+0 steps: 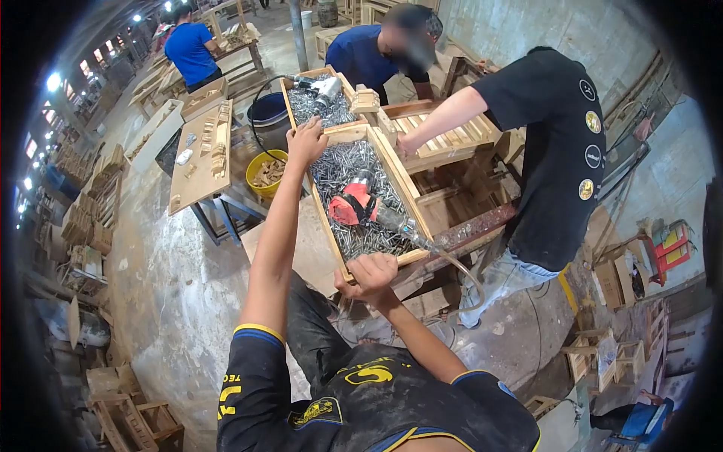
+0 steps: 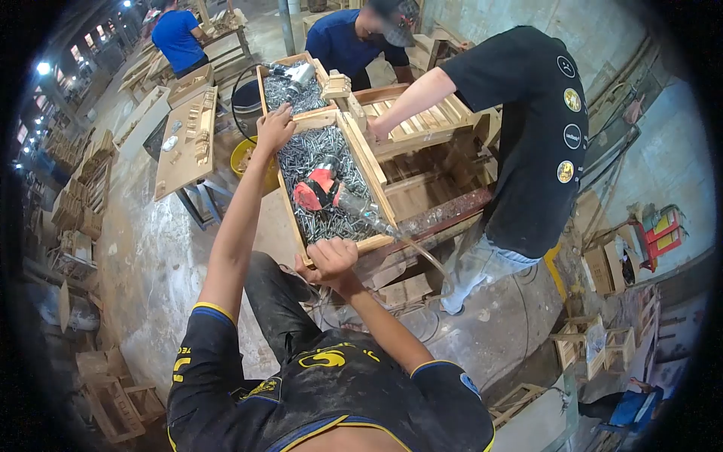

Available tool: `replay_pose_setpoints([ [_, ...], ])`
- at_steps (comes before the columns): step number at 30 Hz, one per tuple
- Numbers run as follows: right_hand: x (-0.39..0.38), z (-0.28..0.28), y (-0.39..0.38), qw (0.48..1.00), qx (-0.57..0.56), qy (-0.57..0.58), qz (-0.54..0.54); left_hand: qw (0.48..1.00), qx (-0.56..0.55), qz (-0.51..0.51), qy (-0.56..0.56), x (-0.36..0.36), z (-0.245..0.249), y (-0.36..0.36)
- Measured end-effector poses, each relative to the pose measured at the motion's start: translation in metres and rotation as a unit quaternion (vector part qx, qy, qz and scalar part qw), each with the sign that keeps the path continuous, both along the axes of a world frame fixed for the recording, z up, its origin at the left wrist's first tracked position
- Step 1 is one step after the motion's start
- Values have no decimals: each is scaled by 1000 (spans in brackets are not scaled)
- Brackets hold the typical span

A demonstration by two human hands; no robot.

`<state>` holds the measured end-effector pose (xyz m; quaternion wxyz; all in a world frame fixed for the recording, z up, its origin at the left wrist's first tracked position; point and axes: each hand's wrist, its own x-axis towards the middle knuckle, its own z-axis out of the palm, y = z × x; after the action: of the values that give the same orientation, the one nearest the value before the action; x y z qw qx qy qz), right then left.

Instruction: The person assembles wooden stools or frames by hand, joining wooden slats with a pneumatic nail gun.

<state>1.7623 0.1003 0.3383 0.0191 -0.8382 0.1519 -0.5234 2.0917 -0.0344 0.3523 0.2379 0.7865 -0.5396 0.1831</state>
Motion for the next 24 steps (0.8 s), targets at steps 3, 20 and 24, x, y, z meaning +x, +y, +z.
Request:
replay_pose_setpoints([
  [3,1,1,0,1000,-4,-7,1,1000,0,-8,1,-3,5,4],
  [20,-11,47,11,955,267,-1,130,1000,-4,7,30,-12,13,4],
  [24,-110,216,-2,962,208,-113,135,996,-82,-1,35,-8,8,2],
])
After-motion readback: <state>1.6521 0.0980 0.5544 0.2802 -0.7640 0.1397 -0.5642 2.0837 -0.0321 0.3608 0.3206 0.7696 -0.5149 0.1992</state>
